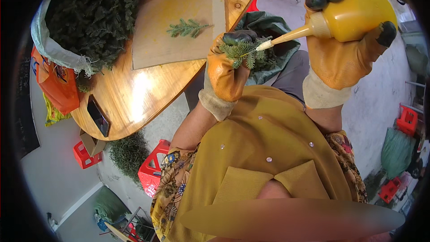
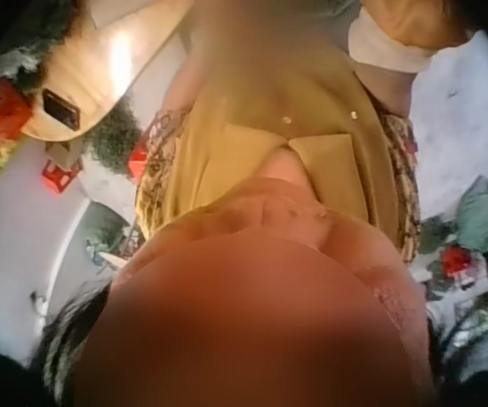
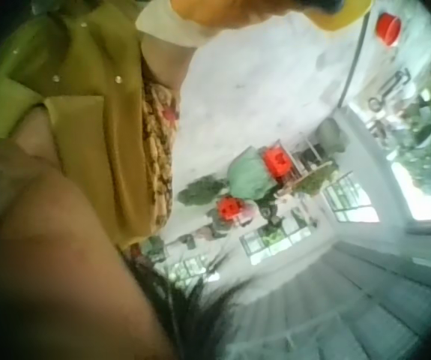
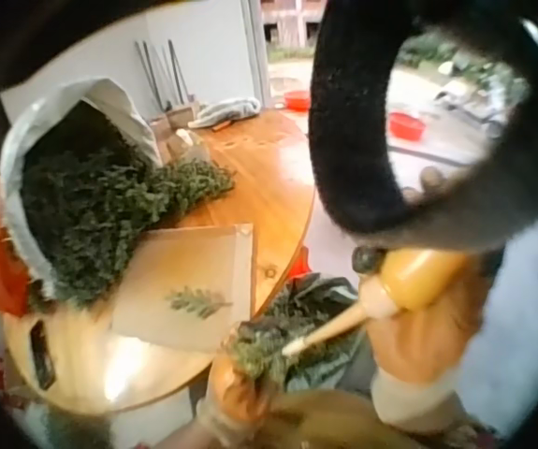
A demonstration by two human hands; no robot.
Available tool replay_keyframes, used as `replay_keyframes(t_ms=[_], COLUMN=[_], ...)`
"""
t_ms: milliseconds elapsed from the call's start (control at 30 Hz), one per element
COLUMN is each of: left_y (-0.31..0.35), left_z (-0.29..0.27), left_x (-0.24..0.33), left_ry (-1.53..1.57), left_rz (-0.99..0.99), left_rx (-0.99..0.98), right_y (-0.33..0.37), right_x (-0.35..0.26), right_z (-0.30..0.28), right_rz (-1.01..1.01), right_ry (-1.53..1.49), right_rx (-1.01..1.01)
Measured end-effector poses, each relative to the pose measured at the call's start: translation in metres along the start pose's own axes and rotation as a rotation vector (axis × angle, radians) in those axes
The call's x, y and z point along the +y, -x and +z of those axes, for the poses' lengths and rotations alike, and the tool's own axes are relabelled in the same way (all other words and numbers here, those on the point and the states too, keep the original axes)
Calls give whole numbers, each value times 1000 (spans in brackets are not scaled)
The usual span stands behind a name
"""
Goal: Applying liquid from a squeeze bottle onto small green sprigs.
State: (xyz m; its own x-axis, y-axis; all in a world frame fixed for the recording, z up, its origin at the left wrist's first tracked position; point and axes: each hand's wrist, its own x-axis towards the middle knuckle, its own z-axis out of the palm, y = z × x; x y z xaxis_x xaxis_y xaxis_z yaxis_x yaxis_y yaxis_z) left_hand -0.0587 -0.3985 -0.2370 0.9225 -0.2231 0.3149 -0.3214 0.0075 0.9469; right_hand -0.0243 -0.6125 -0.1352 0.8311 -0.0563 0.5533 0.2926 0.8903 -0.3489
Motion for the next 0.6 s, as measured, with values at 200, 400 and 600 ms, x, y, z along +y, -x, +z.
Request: replay_keyframes(t_ms=[200,400,600], left_y=[5,2,0], left_z=[-3,11,7], left_x=[-22,1,6], left_ry=[-79,410,392], left_rz=[105,-203,-131], left_rx=[-11,207,128], right_y=[12,9,10], right_x=[41,30,23], right_z=[18,25,11], right_rz=[-381,-234,-194], right_ry=[332,162,229], right_rx=[319,441,406])
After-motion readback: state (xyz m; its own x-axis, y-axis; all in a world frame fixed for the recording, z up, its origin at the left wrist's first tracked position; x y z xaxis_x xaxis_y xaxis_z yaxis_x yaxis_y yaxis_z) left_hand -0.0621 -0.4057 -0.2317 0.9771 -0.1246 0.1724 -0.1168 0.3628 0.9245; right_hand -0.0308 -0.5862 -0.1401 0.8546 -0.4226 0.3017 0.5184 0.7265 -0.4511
